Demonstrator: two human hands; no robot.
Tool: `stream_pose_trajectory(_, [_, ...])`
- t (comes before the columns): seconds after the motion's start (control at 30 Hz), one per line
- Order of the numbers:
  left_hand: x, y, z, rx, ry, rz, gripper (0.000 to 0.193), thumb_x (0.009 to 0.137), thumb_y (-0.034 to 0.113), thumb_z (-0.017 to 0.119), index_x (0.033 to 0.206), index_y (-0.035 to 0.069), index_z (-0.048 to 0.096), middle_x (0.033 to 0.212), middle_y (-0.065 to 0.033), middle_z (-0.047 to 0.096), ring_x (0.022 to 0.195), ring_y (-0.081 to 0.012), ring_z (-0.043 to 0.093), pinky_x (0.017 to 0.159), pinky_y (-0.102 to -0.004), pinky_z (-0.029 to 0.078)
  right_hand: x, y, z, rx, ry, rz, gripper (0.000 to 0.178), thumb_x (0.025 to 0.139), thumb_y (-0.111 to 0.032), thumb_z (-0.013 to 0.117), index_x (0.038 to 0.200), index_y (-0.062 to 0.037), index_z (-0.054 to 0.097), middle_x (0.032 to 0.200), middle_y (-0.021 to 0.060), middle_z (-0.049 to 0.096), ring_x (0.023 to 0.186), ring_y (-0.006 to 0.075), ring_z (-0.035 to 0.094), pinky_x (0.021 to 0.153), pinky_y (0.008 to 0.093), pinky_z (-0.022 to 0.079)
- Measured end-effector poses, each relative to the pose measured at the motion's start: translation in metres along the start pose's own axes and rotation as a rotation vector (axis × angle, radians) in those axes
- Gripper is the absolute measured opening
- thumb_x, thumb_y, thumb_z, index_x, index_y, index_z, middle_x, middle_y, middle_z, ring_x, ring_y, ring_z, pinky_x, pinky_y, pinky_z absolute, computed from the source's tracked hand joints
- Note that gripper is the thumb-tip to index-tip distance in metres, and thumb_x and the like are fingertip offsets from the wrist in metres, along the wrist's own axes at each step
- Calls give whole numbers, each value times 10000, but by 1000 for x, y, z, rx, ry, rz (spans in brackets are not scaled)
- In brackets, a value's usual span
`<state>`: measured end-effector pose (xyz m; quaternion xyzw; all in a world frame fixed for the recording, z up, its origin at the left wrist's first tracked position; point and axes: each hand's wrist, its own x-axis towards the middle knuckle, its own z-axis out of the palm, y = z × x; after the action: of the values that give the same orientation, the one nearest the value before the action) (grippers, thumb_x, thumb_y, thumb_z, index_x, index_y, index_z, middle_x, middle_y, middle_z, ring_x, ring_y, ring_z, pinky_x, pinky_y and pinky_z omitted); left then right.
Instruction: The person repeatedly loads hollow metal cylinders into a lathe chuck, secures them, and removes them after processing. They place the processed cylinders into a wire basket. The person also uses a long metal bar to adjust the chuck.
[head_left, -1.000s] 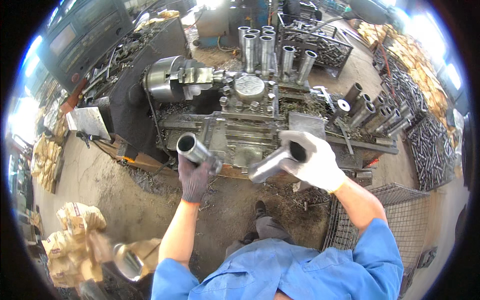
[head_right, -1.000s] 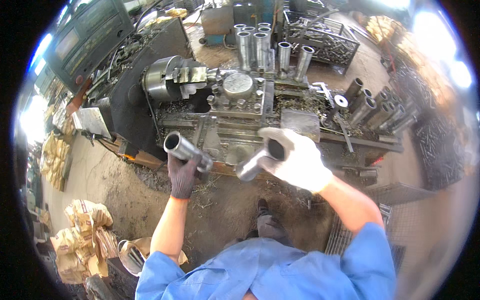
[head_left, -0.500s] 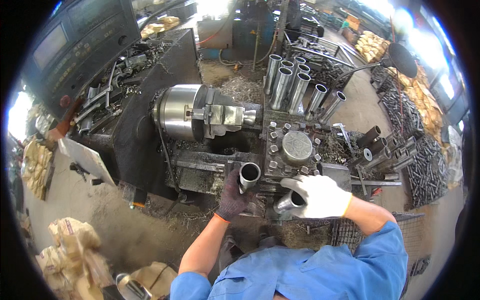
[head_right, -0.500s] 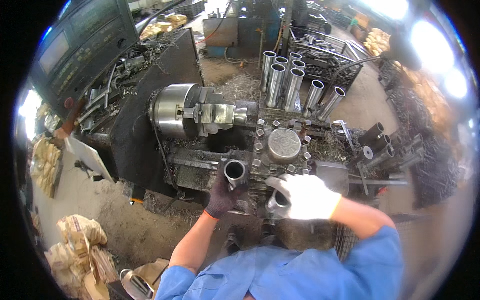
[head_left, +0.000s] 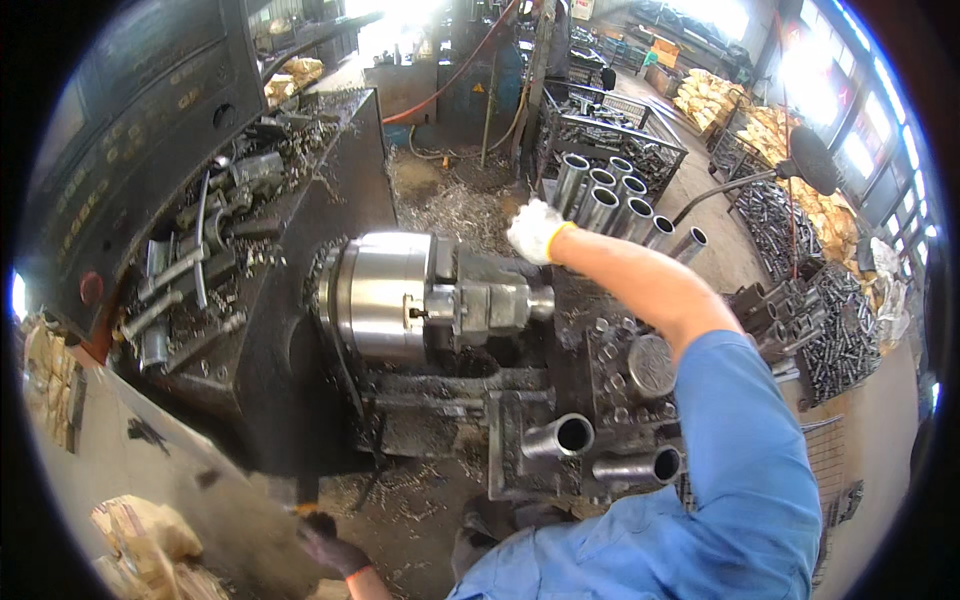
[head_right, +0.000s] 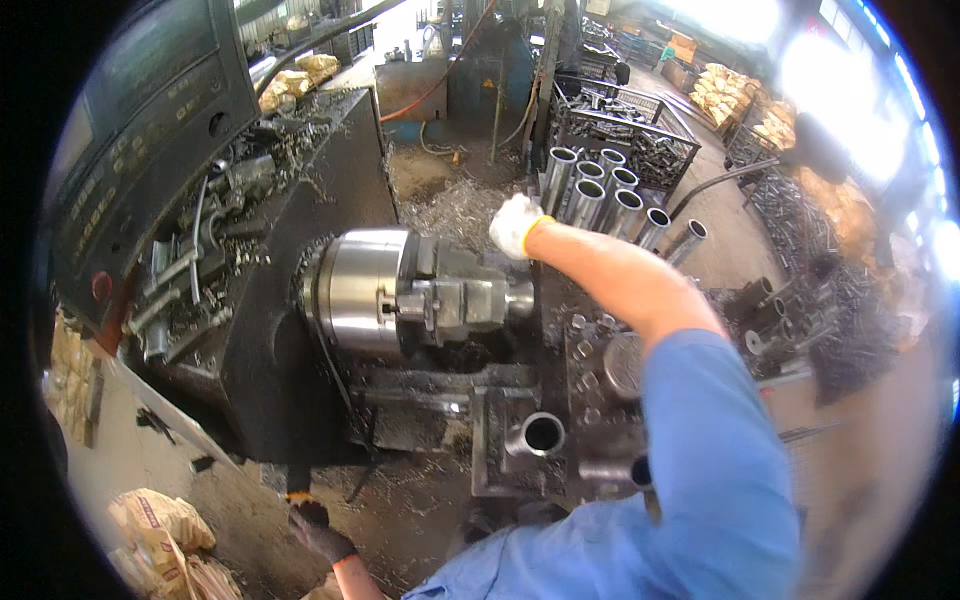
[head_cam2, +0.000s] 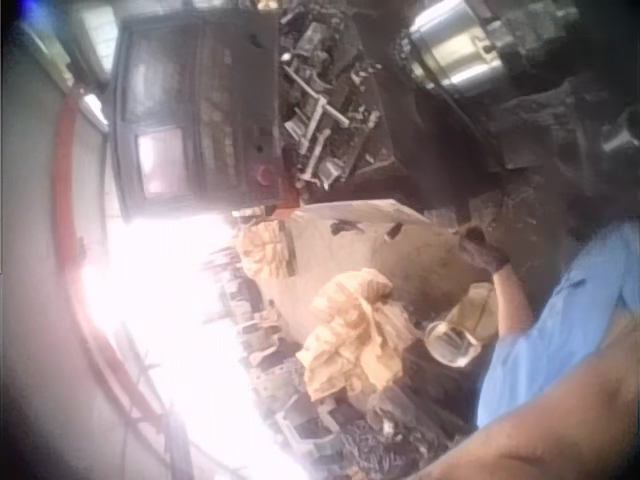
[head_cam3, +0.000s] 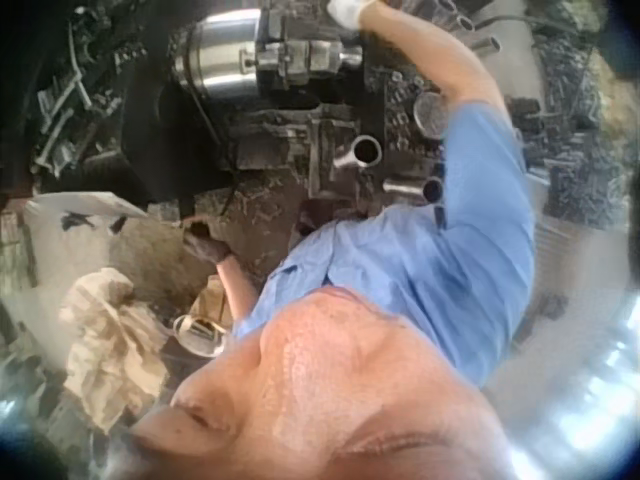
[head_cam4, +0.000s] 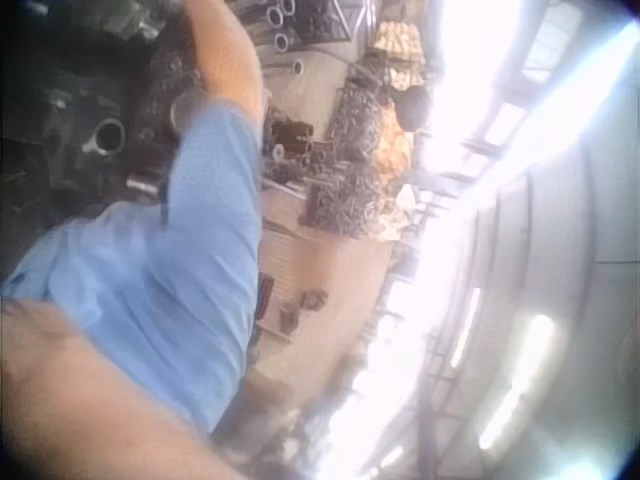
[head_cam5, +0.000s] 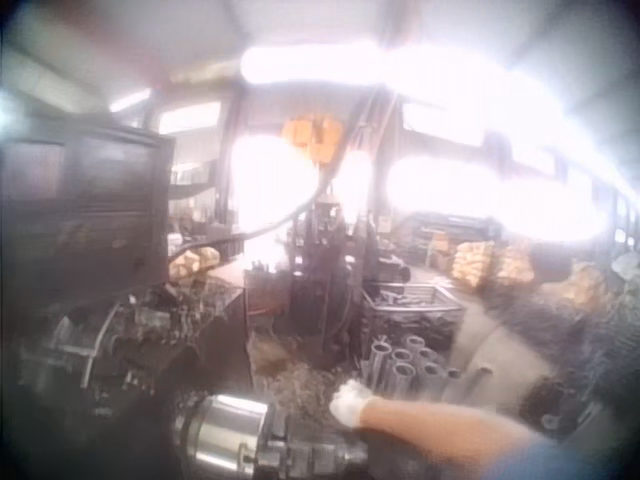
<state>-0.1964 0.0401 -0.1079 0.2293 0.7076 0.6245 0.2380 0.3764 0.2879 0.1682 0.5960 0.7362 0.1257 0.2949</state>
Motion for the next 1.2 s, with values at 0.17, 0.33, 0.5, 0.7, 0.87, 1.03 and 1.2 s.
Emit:
stream_pose_trajectory(0.17, [35,-3,-24,221,-14,245,474,1115,368,557,1427,15,608,1386,-203,635,1181,-303,638,1015,-418,536,113,11,115,-99,-277,169,301,944,-301,699,1197,-204,829,1261,42,780,1170,286,731,913,516,547])
stream_pose_trajectory(0.33, [42,13,-18,500,-86,308,516,1135,414,511,1430,-1,597,1382,-224,629,1180,-333,649,1010,-455,524,145,35,193,-103,-376,275,364,1000,-347,647,1317,-221,774,1408,20,713,1320,308,649,1075,636,453])
stream_pose_trajectory(0.5, [38,10,-19,306,-60,142,418,1104,403,541,1237,23,653,1119,-175,696,943,-333,680,801,-439,562,142,44,182,97,-349,327,408,909,-362,724,1252,-156,803,1369,35,732,1323,318,648,1125,599,436])
stream_pose_trajectory(0.7, [70,15,-43,-403,-475,-508,427,1055,436,549,857,66,627,761,-152,684,683,-259,633,664,-439,538,103,41,64,339,-71,128,314,842,-217,660,1061,-67,828,1132,192,792,1044,370,771,895,480,606])
stream_pose_trajectory(0.87, [-11,60,1,-508,-490,-603,424,1060,425,599,1231,41,654,1014,-113,669,866,-308,652,740,-412,536,27,66,-26,565,336,5,432,920,-383,635,981,19,783,997,255,766,910,426,742,860,482,588])
stream_pose_trajectory(1.03, [-118,159,128,189,-809,492,679,921,419,751,1387,-39,561,1344,-229,608,1238,-363,597,1078,-500,481,-45,46,-26,852,-560,-208,907,831,-489,823,1494,54,525,1304,236,708,1164,338,697,1058,440,556])
stream_pose_trajectory(1.2, [-93,269,283,606,-562,1698,949,843,599,713,1508,-34,473,1530,-251,511,1483,-430,415,1257,-605,271,-64,-12,22,1015,-444,-169,451,748,-296,828,1069,-17,679,819,90,692,729,217,650,674,392,535])
